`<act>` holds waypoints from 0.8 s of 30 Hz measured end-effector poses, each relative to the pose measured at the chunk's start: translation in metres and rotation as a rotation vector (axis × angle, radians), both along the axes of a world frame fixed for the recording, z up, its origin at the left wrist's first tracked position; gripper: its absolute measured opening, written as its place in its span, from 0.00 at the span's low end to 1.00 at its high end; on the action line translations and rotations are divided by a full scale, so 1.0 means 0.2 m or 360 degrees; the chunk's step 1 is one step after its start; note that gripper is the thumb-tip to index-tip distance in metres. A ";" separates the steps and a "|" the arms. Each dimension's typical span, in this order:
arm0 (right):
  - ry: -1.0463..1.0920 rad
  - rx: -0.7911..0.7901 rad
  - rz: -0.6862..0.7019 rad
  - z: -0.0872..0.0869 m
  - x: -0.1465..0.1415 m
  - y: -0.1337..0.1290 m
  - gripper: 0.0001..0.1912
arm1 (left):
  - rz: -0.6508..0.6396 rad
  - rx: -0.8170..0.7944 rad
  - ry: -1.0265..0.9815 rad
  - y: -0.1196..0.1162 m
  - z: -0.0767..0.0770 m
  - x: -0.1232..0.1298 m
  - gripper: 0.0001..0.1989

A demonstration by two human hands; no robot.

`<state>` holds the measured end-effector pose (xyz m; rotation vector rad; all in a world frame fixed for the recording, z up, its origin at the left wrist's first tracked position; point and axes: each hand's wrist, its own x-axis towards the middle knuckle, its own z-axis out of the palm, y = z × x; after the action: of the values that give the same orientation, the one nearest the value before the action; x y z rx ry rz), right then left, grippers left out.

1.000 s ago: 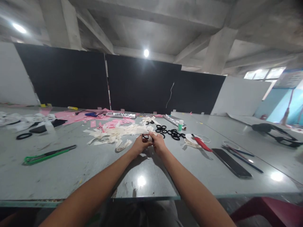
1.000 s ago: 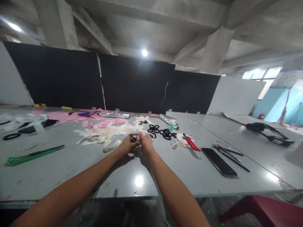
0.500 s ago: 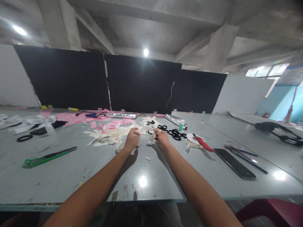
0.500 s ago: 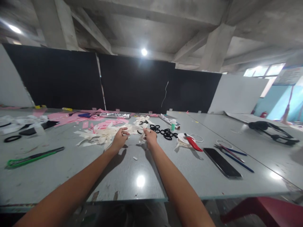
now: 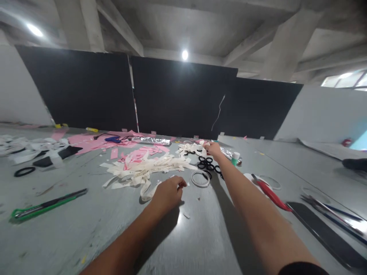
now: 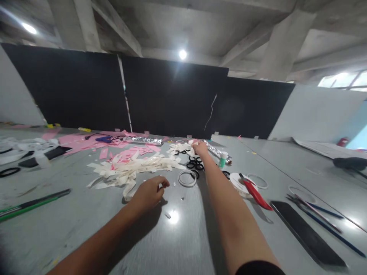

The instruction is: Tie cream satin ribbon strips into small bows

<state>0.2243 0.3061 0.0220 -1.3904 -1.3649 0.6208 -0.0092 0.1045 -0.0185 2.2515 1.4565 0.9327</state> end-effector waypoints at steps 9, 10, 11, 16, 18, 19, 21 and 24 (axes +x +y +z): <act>-0.0445 -0.0162 0.0153 -0.04 -0.44 0.52 0.04 | -0.0022 0.0073 0.0317 -0.01 0.02 0.01 0.16; -0.0457 -0.0176 0.0150 -0.05 -0.48 0.56 0.04 | -0.0013 0.0056 0.0315 -0.01 0.02 0.00 0.16; -0.0483 -0.0198 0.0137 -0.07 -0.51 0.58 0.05 | -0.0002 0.0034 0.0312 0.00 0.01 0.00 0.16; -0.1148 -0.0305 -0.0087 -0.12 -0.60 0.54 0.11 | 0.0017 -0.0084 0.0236 0.00 -0.01 0.00 0.12; -0.1354 -0.0202 -0.0147 -0.11 -0.62 0.47 0.14 | 0.0008 -0.0073 0.0207 -0.01 -0.02 0.01 0.11; -0.1391 -0.0150 -0.0149 -0.10 -0.63 0.43 0.15 | -0.0002 -0.0060 0.0200 -0.01 -0.03 0.01 0.11; -0.1412 -0.0114 -0.0062 -0.08 -0.66 0.34 0.14 | -0.0051 -0.0043 0.0187 -0.01 -0.04 0.02 0.11; -0.1381 -0.0118 0.0374 -0.04 -0.70 0.17 0.06 | -0.0192 -0.0060 0.0187 0.00 -0.06 0.03 0.11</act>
<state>0.0839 0.3404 0.0137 -1.6525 -2.2257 0.1963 -0.0038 0.1036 -0.0299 2.3718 1.3554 0.7421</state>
